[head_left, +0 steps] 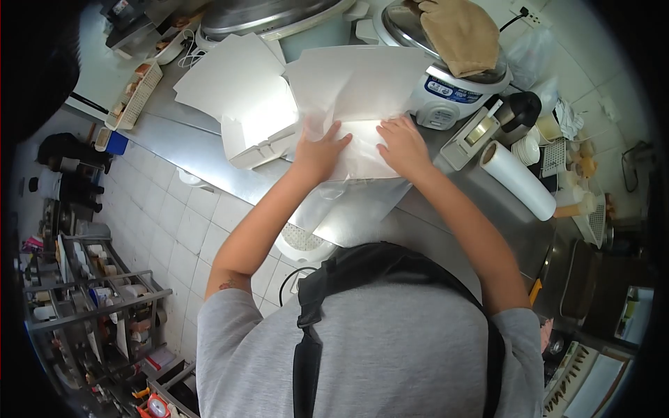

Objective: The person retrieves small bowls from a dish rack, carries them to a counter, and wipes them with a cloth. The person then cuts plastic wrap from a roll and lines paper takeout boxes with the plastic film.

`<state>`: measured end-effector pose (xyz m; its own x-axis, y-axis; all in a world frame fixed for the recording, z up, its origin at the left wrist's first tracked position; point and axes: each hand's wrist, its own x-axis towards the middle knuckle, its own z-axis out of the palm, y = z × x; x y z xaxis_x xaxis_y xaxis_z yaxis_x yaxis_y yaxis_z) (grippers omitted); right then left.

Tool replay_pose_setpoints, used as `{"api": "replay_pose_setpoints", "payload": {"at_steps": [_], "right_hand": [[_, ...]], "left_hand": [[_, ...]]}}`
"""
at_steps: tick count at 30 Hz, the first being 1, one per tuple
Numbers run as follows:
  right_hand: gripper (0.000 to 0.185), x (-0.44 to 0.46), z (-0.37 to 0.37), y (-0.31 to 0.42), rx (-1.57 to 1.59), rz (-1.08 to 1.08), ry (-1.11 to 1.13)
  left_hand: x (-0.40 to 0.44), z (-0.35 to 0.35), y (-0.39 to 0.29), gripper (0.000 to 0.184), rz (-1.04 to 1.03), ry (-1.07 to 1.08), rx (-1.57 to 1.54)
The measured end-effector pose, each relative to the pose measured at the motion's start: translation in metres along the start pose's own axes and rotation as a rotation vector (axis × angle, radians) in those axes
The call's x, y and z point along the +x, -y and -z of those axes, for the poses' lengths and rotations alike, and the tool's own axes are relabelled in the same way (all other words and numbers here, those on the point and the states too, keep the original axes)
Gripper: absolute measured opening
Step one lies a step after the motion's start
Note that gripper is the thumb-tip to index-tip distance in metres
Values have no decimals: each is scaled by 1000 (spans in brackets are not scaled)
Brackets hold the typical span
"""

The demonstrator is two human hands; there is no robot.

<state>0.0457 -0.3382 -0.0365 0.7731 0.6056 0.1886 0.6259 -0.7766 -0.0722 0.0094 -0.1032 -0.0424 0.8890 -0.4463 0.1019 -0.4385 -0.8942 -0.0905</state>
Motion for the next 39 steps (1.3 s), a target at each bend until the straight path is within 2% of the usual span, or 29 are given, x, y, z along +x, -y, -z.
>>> {"api": "replay_pose_setpoints", "payload": {"at_steps": [2, 4, 6, 8, 9, 12, 15, 18, 19, 22, 25, 28, 29, 31, 32, 35, 39], "right_hand": [[43, -8, 8, -5, 92, -68, -166], [42, -12, 18, -4, 169, -186, -334], [43, -11, 29, 6, 238, -361, -496], [47, 0, 35, 11, 358, -378, -752], [49, 5, 37, 13, 419, -385, -877], [43, 15, 50, 16, 609, -456, -804], [26, 13, 33, -8, 525, -368, -619], [16, -8, 43, 5, 508, -276, -610], [18, -19, 42, 6, 465, -227, -603], [24, -48, 40, 0, 373, -122, -549], [27, -65, 42, 1, 355, -128, -432], [27, -67, 52, 2, 314, -99, -369], [27, -66, 55, 2, 278, -79, -361], [28, -61, 64, 1, 199, -66, -378], [28, -57, 69, 1, 157, -75, -399], [26, -44, 96, 10, 121, -25, -490], [23, -18, 113, 46, 359, 231, -485]], "left_hand": [[3, 23, -6, 45, 87, 111, -127], [-4, 54, -10, 42, 229, -60, -289], [-6, 74, -16, 44, 311, -359, -378], [-8, 84, -24, 50, 339, -778, -385], [-4, 89, -25, 62, 293, -883, -344], [14, 98, -21, 76, 244, -874, -353], [22, 86, 2, 90, 316, -663, -548], [6, 114, 0, 94, 283, -689, -868], [-2, 112, 3, 96, 215, -775, -775], [-38, 128, -1, 96, 243, -518, -804], [-65, 130, 3, 85, 114, 74, -707], [-68, 140, -9, 70, -70, 78, -631], [-60, 154, -18, 58, -65, 29, -690], [-36, 147, -26, 55, -147, -86, -718], [-24, 138, -28, 54, -183, -144, -733], [7, 59, -28, 51, -174, -217, -405], [25, 16, -42, 65, -101, 190, -279]]}}
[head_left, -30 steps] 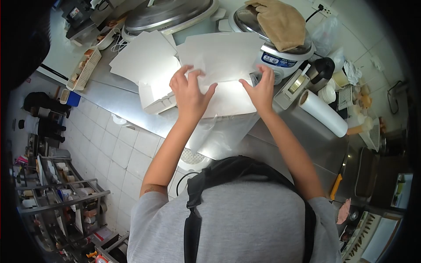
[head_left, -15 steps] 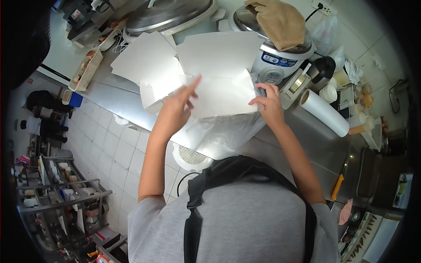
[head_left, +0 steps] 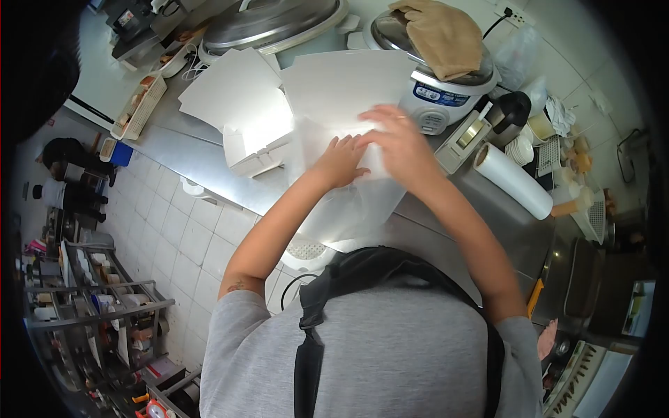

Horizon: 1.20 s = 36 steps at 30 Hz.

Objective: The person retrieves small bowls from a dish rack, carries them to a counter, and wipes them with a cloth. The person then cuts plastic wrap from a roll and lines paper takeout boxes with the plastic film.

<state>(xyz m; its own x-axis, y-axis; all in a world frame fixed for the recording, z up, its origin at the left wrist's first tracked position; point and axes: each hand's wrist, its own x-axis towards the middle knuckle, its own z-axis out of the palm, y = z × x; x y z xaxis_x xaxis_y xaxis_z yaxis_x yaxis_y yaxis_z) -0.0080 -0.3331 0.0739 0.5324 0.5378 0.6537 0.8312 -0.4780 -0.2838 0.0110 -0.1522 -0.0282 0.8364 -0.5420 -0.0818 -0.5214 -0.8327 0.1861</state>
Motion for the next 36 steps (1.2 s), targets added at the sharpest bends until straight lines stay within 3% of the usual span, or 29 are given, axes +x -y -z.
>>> {"api": "replay_pose_setpoints", "payload": {"at_steps": [3, 6, 9, 12, 15, 18, 21, 24, 27, 30, 33, 36], "right_hand": [[23, 11, -29, 8, 178, -212, 487], [29, -6, -57, -30, 205, -447, 590], [32, -28, -63, -82, 19, -337, 833], [34, -35, -29, -71, -141, -316, 838], [37, -27, 15, -66, 258, -418, 950], [51, -60, 43, -53, 278, -191, 764], [71, -74, 55, -35, 52, -18, 730], [75, -78, 53, -35, -142, 78, 821], [66, -97, 33, -60, -281, 230, 667], [55, -101, 24, -66, -95, 183, 507], [31, -102, 14, -66, 114, -34, 362], [29, -103, 3, -61, 469, -653, 230]], "left_hand": [[12, -2, 2, 69, -21, 194, -42], [-6, 7, -1, 67, 155, 37, 113], [-18, -1, 21, 61, 178, -69, 214], [-28, 11, 28, 43, 158, -87, 224], [-53, 38, 44, 36, 44, -103, -323], [-91, 11, 64, 40, -143, -411, -238], [-116, 4, 42, 44, -84, -527, -88], [-122, -11, 41, 50, -67, -595, -63], [-125, -22, 45, 53, -102, -637, -18], [-130, -26, 40, 51, -124, -654, 9], [-136, -19, 30, 39, -97, -672, -15], [-128, -23, 32, 26, -42, -803, -230]]}}
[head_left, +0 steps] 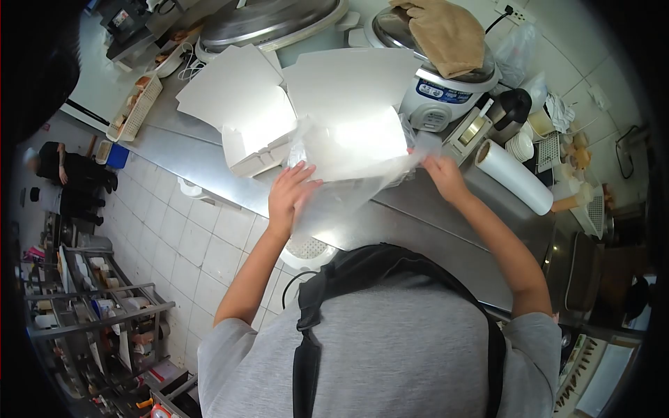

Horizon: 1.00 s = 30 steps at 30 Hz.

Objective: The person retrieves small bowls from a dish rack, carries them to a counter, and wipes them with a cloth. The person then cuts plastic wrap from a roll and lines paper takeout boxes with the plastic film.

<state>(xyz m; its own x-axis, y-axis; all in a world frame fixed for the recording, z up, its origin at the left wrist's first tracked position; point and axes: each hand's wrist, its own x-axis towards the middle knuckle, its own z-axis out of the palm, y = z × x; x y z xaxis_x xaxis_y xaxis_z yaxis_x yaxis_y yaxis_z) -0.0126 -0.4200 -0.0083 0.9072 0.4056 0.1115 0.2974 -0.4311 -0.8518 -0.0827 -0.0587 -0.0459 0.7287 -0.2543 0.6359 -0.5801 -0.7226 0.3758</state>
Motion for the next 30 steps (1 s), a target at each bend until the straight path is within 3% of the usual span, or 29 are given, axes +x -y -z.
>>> {"api": "replay_pose_setpoints", "payload": {"at_steps": [1, 4, 10, 12, 16, 19, 22, 25, 30], "right_hand": [[34, 3, -2, 1, 101, -24, -38], [48, 17, -9, 3, 332, -112, -151], [46, 27, -29, -4, 292, -231, -383], [39, 27, -37, -7, 208, -223, -490], [33, 29, -41, 5, 169, -211, -469], [31, 31, -40, 7, 100, -216, -481], [29, 31, -45, 7, 83, -223, -519], [28, 28, -45, 5, 55, -226, -562], [26, 24, -41, 0, -18, -298, -564]], "left_hand": [[6, 0, -2, 24, 53, -67, -80], [23, 3, -15, 26, 543, -217, -519], [36, -9, -19, 47, 1001, -582, -629], [29, -11, -17, 47, 1014, -533, -571], [35, 0, -27, 47, 965, -453, -582], [45, -3, -26, 39, 751, -595, -625], [49, -17, -16, 32, 542, -543, -353], [57, -9, -24, 25, 1039, -486, -561], [60, 7, -6, 22, 1069, -95, -165]]}}
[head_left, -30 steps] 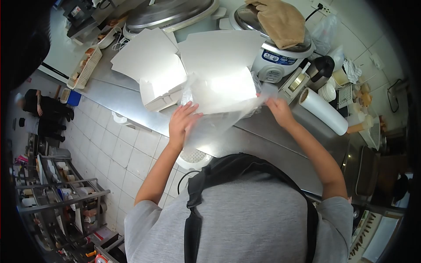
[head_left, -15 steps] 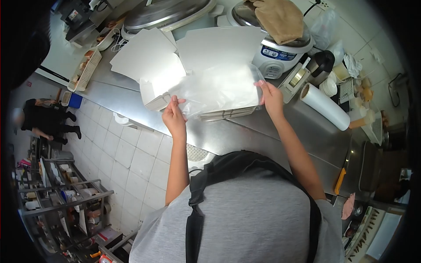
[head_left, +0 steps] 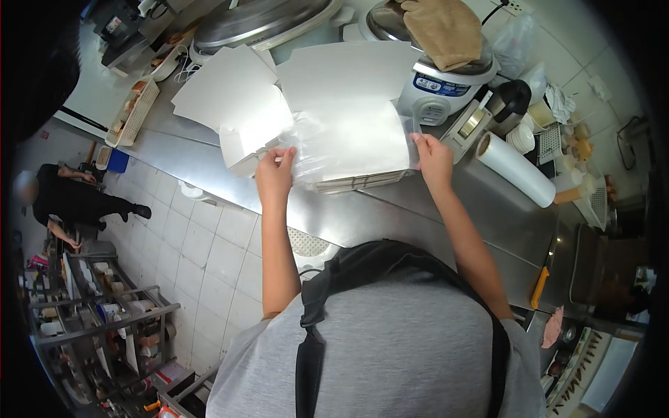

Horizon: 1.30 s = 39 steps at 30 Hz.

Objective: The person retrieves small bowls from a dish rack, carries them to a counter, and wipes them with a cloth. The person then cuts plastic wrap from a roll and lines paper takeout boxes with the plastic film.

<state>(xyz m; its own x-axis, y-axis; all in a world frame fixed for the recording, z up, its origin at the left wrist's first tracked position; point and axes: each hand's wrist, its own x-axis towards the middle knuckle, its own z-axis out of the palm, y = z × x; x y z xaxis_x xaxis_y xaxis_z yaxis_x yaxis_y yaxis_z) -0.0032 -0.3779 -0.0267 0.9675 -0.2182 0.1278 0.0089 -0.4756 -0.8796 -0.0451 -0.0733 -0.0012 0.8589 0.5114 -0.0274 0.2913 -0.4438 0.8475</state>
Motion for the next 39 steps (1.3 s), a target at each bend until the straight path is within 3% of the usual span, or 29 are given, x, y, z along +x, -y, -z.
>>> {"api": "replay_pose_setpoints", "payload": {"at_steps": [2, 3, 5, 6, 9, 11, 14, 17, 20, 26, 29, 32, 34, 35, 36, 37, 39], "right_hand": [[23, -5, 9, 12, -125, 28, -69], [24, -5, 14, 22, -187, 44, -104], [27, -3, 19, 50, -265, 467, -305], [29, -3, 17, 62, -299, 678, -401], [24, -15, -15, 96, -214, 986, 127], [35, -12, -54, 80, -203, 973, 245], [43, -4, -66, 53, -531, 881, 316], [56, -10, -58, 51, -642, 409, 645], [75, -7, -56, 50, -901, 444, 590], [95, 16, -39, 52, -1071, 438, 694], [93, 20, -32, 50, -961, 472, 695], [80, 17, -14, 51, -690, 664, 524], [69, 17, -2, 47, -588, 648, 392], [63, 15, 3, 45, -536, 637, 330], [48, 10, 8, 48, -503, 623, 266], [46, 7, 11, 47, -486, 606, 245], [41, 3, 15, 45, -452, 576, 205]], "left_hand": [[-9, 14, -18, 29, -31, -56, 261], [-16, 17, -28, 29, -206, -163, 260], [-27, 16, -43, 30, -551, -383, 255], [-31, 11, -52, 30, -653, -260, 236], [-38, -26, -62, 26, -881, 128, 256], [-16, -58, -35, 33, -1008, 178, 583], [-3, -61, -20, 51, -909, 342, 657], [-5, -58, -21, 69, -759, 510, 873], [-1, -60, -27, 79, -632, 589, 1102], [3, -62, -38, 75, -558, 587, 1121], [3, -51, -55, 60, -585, 614, 1123], [28, -15, -67, 35, -564, 742, 580], [47, 15, -53, 20, -769, 398, 206], [58, 33, -48, 24, -750, 310, 224], [79, 47, -31, 28, -645, 324, 272], [95, 55, -10, 29, -487, 339, 302], [132, 62, 22, 28, -155, 650, 238]]}}
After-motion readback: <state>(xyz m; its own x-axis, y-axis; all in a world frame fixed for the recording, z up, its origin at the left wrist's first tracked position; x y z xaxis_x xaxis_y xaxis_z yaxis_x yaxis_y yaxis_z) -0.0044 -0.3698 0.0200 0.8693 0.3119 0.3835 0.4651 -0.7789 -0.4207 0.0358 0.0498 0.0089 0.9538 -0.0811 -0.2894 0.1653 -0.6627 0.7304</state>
